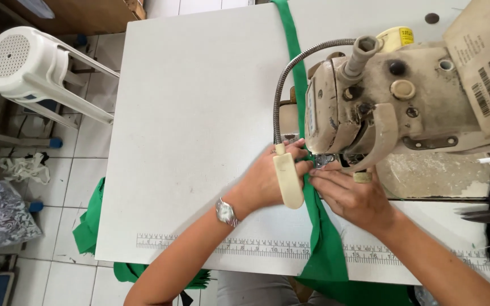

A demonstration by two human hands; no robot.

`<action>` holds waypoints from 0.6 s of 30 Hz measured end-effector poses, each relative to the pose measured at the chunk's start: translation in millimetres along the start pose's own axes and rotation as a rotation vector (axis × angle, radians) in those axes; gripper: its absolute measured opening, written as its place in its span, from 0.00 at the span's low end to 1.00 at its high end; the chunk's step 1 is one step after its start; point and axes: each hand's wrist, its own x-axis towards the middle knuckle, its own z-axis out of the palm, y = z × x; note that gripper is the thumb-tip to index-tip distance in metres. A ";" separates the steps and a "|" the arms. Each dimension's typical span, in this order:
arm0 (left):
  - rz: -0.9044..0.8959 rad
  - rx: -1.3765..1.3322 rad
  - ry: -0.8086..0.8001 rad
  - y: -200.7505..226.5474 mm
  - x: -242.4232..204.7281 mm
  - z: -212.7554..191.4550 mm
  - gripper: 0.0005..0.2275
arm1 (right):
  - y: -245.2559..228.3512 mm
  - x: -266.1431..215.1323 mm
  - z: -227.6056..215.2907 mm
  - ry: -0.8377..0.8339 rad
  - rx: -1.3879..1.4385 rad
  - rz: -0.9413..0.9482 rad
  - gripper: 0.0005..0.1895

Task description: Folding a long green fabric strip and sewing it using an industrial sewing machine.

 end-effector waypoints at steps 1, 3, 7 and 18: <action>-0.009 -0.032 0.009 -3.8 1.4 -0.7 0.11 | 2.0 0.4 0.0 -0.009 -0.024 0.000 0.06; -0.020 -0.059 0.014 -11.7 3.2 -4.0 0.10 | 5.0 1.7 3.7 -0.014 -0.042 -0.001 0.07; -0.129 -0.211 -0.044 -20.7 5.9 -7.0 0.07 | 12.5 -3.0 13.4 0.018 0.015 0.023 0.08; -0.392 0.348 -0.191 -49.3 48.0 41.8 0.27 | 11.9 0.7 3.4 -0.187 0.081 0.064 0.10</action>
